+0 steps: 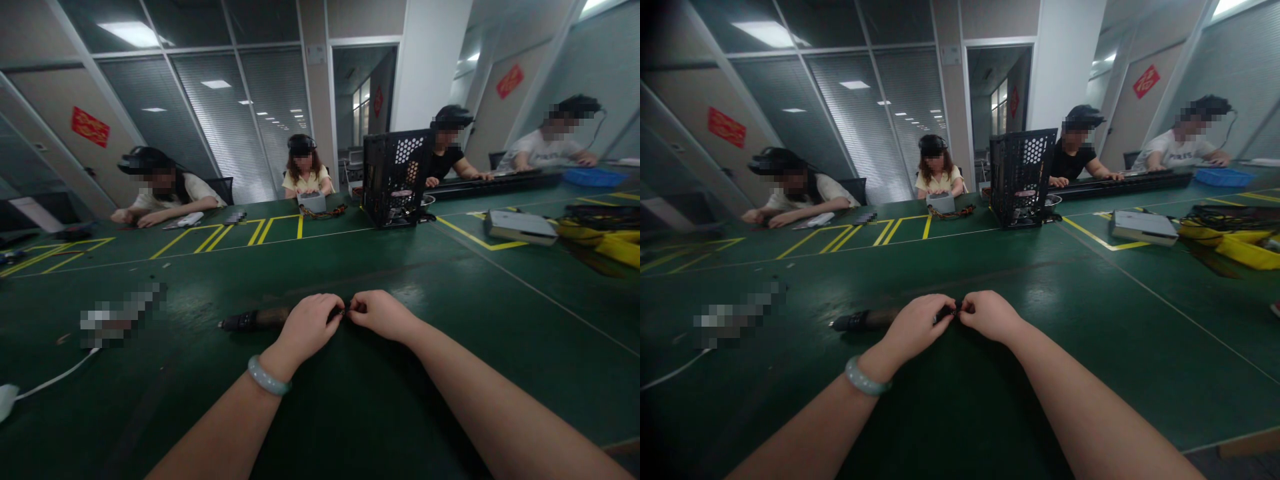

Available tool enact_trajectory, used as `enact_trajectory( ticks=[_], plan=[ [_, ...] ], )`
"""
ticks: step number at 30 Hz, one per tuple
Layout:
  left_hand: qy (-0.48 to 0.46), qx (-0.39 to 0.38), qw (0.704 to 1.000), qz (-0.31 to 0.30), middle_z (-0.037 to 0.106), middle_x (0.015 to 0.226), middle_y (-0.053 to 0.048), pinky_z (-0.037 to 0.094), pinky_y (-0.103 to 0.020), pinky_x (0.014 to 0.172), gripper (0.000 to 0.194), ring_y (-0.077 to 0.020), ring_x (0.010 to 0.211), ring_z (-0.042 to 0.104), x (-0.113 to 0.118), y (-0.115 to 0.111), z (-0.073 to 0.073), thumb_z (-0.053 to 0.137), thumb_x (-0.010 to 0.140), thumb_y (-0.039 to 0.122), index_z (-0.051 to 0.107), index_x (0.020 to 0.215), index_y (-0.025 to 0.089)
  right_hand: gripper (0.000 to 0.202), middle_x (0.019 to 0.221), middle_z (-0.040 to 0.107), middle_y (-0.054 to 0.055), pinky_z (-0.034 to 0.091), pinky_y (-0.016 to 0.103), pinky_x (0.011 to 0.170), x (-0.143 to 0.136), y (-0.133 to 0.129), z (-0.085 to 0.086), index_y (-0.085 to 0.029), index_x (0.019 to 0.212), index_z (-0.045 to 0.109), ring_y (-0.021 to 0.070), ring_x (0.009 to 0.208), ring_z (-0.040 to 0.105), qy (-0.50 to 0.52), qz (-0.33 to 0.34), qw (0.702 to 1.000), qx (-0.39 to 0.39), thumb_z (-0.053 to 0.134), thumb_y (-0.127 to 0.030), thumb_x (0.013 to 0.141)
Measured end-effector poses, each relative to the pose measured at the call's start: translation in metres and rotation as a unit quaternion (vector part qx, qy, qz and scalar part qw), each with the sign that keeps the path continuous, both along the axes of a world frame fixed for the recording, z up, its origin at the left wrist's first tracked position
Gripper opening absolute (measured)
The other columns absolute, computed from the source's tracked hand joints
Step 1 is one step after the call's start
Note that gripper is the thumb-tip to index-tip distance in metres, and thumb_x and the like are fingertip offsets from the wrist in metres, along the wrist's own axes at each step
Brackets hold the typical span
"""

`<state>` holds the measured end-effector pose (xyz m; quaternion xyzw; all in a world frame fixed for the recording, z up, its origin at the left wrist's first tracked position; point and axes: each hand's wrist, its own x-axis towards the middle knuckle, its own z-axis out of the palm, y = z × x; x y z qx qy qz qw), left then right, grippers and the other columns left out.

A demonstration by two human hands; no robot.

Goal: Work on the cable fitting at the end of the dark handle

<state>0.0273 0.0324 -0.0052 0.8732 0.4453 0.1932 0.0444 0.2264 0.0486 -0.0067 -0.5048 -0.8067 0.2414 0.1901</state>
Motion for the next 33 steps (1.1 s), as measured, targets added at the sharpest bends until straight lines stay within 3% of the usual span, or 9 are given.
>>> enact_trajectory(
  ticks=[28,33],
  plan=[
    [0.002,-0.005,1.000,0.013,0.063,0.099,0.000,0.048,-0.036,0.085,0.016,-0.0195,0.093,0.060,0.0005,0.0005,0.0005,0.057,0.087,0.022,0.056,0.103,0.025,0.016,0.083,0.071,0.001,0.040,0.023,0.059,-0.0003,-0.0019,0.0037,-0.020,0.087,0.070,0.0152,0.073,0.063,-0.008,-0.007,1.000,-0.017,0.060,-0.031,0.082],
    [0.010,-0.006,1.000,-0.009,0.064,0.102,-0.001,0.047,-0.037,0.089,0.013,-0.0198,0.097,0.060,0.0003,-0.0005,0.0023,0.053,0.088,0.020,0.058,0.100,0.024,0.017,0.084,0.071,0.002,0.040,0.023,0.060,-0.0007,-0.0017,0.0034,-0.020,0.088,0.071,0.0157,0.074,0.062,-0.006,-0.005,1.000,-0.011,0.059,-0.031,0.082]
  ],
)
